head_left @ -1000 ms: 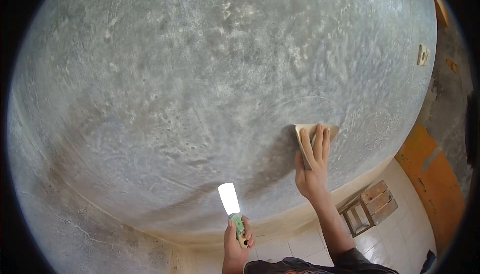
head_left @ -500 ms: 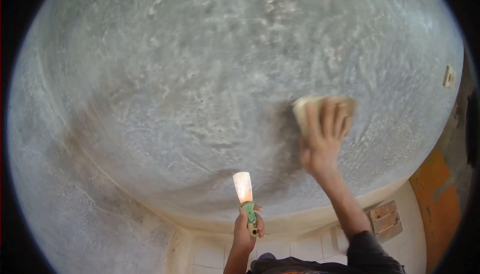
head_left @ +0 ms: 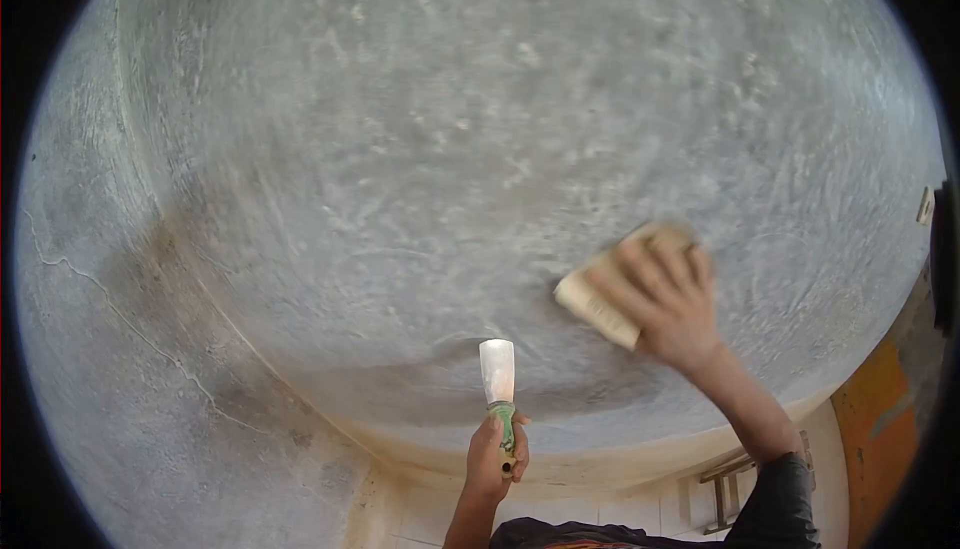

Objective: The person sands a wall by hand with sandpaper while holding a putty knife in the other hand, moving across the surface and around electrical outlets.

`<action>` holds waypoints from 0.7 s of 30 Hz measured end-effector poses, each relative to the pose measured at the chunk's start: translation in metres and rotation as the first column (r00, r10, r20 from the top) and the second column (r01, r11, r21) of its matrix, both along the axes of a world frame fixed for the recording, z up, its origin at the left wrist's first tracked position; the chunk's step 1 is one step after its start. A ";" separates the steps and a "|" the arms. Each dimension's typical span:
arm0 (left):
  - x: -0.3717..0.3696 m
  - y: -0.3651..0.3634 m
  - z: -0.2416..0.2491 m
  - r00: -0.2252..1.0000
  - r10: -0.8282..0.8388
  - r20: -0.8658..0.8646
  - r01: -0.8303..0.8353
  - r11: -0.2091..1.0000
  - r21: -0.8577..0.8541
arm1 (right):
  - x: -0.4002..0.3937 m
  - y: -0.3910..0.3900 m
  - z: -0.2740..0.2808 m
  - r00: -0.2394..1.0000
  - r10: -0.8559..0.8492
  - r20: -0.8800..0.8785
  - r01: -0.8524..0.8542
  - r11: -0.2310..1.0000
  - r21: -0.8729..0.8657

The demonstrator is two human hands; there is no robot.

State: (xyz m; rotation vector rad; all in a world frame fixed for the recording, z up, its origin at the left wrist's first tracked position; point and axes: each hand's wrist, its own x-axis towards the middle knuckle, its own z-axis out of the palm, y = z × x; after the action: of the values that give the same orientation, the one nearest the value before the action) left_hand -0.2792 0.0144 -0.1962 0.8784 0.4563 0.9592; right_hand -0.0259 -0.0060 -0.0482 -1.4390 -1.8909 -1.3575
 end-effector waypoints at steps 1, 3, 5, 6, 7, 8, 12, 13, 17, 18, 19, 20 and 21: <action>-0.011 0.007 0.003 0.998 0.003 -0.055 -0.002 1.000 0.022 | -0.010 0.003 0.021 0.993 -0.052 -0.101 0.053 0.999 0.005; -0.036 0.023 0.008 0.998 -0.001 -0.069 0.003 1.000 0.031 | -0.028 0.019 0.038 0.976 -0.151 -0.154 0.173 0.975 0.142; -0.056 0.037 0.011 0.997 -0.010 -0.082 0.013 0.999 0.036 | -0.053 0.038 0.039 0.941 -0.268 -0.207 0.315 0.917 0.244; -0.066 0.043 0.013 0.998 -0.012 -0.070 0.015 0.999 0.050 | -0.074 0.045 0.030 0.976 -0.203 -0.080 0.212 0.968 0.137; -0.077 0.049 0.015 0.998 -0.014 -0.060 0.018 0.998 0.064 | -0.087 0.052 0.014 0.974 -0.208 -0.085 0.218 0.966 0.136; -0.086 0.054 0.015 0.998 -0.022 -0.064 0.027 0.997 0.066 | -0.097 0.060 -0.004 0.998 -0.067 0.011 0.066 0.996 0.056; -0.117 0.075 0.013 0.996 -0.074 -0.047 0.077 0.995 0.065 | -0.107 0.067 0.021 0.977 -0.137 -0.164 0.149 0.987 0.065; -0.123 0.078 0.012 0.994 -0.103 -0.035 0.104 0.993 0.046 | -0.107 0.068 0.026 0.896 -0.266 -0.357 0.352 0.913 0.205; -0.138 0.087 -0.002 0.974 -0.216 0.073 0.217 0.976 0.002 | -0.138 0.093 -0.031 0.859 -0.247 -0.448 0.352 0.921 0.169; -0.140 0.087 -0.008 0.972 -0.219 0.088 0.222 0.974 -0.034 | -0.154 0.099 -0.062 0.898 -0.193 -0.395 0.257 0.960 0.115; -0.141 0.085 -0.012 0.970 -0.218 0.107 0.225 0.972 -0.066 | -0.165 0.101 -0.083 0.931 -0.129 -0.341 0.157 0.986 0.058; -0.142 0.084 -0.014 0.970 -0.219 0.110 0.227 0.972 -0.068 | -0.167 0.097 -0.087 0.932 -0.131 -0.339 0.159 0.986 0.056; -0.143 0.082 -0.017 0.951 -0.255 0.177 0.278 0.953 -0.119 | -0.168 0.094 -0.087 0.943 -0.096 -0.317 0.110 0.994 0.026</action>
State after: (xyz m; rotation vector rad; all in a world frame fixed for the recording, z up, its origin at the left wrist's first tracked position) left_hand -0.4220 0.0960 -0.2131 0.7055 0.2562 0.7308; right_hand -0.1940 0.0882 -0.1356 -1.6424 -1.5918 -1.1244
